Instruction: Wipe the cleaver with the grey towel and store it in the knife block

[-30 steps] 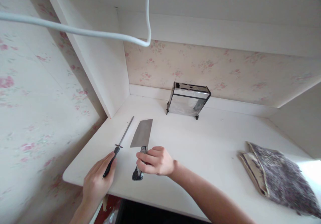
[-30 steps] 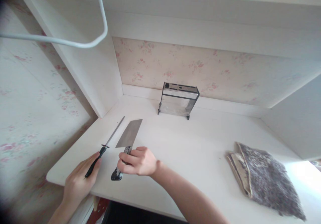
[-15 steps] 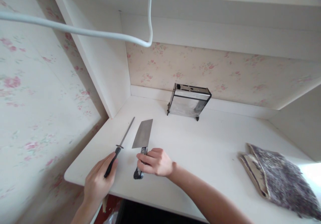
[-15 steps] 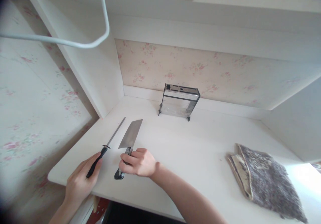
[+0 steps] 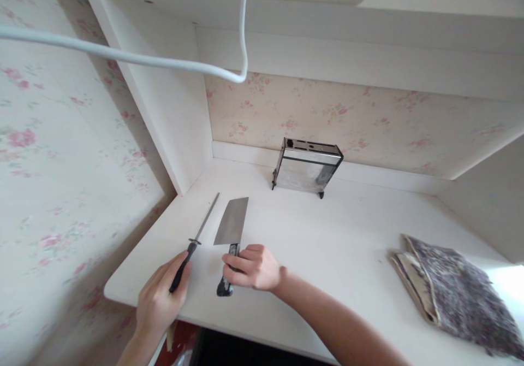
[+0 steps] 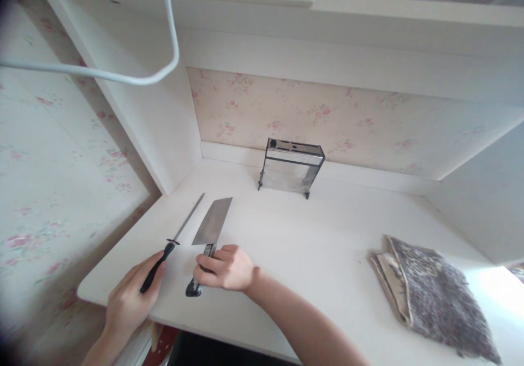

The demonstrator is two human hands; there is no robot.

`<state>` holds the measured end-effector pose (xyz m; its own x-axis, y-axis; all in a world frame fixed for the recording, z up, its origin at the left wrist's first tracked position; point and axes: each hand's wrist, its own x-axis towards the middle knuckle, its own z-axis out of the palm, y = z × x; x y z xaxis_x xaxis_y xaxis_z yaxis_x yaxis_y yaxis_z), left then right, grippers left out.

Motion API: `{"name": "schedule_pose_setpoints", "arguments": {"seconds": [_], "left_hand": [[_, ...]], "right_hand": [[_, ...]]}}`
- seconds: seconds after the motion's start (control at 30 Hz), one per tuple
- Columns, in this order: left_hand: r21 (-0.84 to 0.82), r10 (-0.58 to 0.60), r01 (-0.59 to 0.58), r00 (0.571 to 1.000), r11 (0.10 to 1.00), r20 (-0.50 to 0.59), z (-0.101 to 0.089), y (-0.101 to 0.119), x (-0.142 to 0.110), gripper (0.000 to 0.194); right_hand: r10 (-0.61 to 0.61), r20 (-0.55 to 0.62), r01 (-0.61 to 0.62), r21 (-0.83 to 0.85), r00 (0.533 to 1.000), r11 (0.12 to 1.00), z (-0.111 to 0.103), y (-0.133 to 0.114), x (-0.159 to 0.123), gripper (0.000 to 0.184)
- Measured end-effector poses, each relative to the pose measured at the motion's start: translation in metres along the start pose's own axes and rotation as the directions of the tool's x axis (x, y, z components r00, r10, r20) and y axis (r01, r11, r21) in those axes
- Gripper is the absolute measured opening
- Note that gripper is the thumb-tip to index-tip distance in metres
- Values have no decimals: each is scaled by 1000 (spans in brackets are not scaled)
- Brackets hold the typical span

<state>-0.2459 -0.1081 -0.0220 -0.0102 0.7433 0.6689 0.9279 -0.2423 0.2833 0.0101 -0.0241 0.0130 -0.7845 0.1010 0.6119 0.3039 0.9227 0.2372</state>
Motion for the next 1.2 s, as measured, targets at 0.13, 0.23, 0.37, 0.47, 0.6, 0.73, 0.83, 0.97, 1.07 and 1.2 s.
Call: {"name": "schedule_pose_setpoints", "arguments": {"seconds": [0.13,0.23,0.37,0.47,0.6,0.73,0.83,0.97,1.07,1.2], "left_hand": [[-10,4,-4,1000,1000,-6,-1,0,0,36],[-12,8,-8,1000,1000,-7,-1,1,0,36],[-18,7,-7,1000,1000,-16,1,0,-1,36],[-21,22,-22,1000,1000,-6,3,-3,-2,38],[-25,54,-53,999,998,5,4,-6,-2,39],[-18,85,-85,996,996,-12,3,-6,-1,35],[-3,118,-118,993,993,-24,3,-7,-1,31],[33,161,-160,986,987,-37,5,-7,-1,29],[67,189,-187,982,980,-24,6,-5,0,30],[80,206,-204,979,976,-13,6,-5,1,31]], "right_hand": [[-7,10,7,13,1000,1000,1,0,-2,13],[-6,44,5,33,999,999,1,-1,-3,16],[30,109,-35,43,994,998,0,-5,0,24],[65,156,-70,30,986,997,-1,-9,3,15],[135,229,-139,1,964,990,-2,-13,9,11],[204,301,-209,-15,931,978,-2,-16,16,11],[249,371,-262,-15,895,965,-6,-19,25,5],[302,435,-334,-3,848,942,-14,-24,34,8],[319,464,-363,6,826,932,-18,-28,37,5],[331,486,-387,15,808,922,-17,-32,37,4]]}}
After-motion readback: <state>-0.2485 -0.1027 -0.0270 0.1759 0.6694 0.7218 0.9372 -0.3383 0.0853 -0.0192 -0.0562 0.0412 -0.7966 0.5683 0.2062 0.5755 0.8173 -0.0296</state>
